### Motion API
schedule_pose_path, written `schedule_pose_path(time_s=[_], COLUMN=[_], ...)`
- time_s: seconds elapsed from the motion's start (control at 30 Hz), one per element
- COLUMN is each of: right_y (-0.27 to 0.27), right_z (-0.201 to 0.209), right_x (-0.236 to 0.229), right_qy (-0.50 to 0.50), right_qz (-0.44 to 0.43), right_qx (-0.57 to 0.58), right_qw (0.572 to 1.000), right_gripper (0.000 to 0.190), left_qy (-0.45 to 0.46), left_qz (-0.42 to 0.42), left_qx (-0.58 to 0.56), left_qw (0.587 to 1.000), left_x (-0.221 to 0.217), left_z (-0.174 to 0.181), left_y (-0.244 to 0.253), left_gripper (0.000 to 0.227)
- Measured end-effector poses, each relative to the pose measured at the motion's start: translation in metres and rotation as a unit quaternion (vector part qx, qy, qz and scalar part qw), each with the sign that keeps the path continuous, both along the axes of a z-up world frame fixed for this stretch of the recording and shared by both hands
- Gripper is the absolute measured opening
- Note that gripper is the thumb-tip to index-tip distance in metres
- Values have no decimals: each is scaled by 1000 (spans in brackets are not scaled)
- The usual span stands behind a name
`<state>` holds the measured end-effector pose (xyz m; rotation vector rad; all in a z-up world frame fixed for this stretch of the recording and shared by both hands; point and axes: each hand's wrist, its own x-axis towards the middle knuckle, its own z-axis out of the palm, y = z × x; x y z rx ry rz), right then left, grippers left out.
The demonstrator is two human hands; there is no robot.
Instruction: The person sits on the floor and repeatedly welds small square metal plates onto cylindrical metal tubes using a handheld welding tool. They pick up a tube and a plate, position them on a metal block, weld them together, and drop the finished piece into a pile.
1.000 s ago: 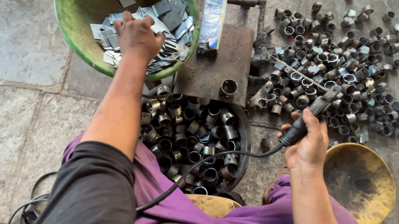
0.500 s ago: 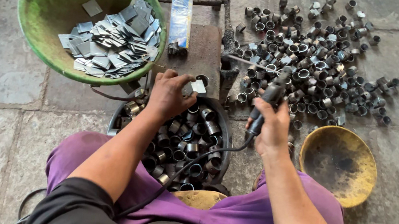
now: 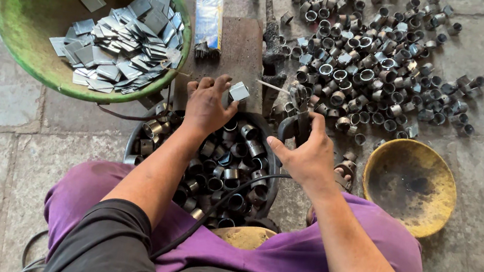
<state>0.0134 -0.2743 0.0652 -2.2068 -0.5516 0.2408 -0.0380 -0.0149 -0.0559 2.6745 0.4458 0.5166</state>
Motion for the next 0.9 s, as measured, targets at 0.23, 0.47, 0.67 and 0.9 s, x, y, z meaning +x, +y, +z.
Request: schedule_pose_path(time_s=[0.23,0.47,0.67,0.9], right_y=[3,2,2,5], right_z=[1,-7,-5,-1], right_x=[-3,-7,-7,-10], right_qy=[-7,-43,-47,-51], right_qz=[34,52,57,62], right_qx=[-44,-25,-27,-24], right_qw=[998,997,997,997], right_gripper=[80,74,72,70], left_qy=[22,-9,-6,-3], left_qz=[-4,-17,-21,-16], left_qx=[-11,15,27,47], left_qw=[1000,1000,999,999], left_x=[0,0,1,1], left_z=[6,13,15,11], left_y=[-2,-9,-12,-16], left_gripper=[62,63,62,44])
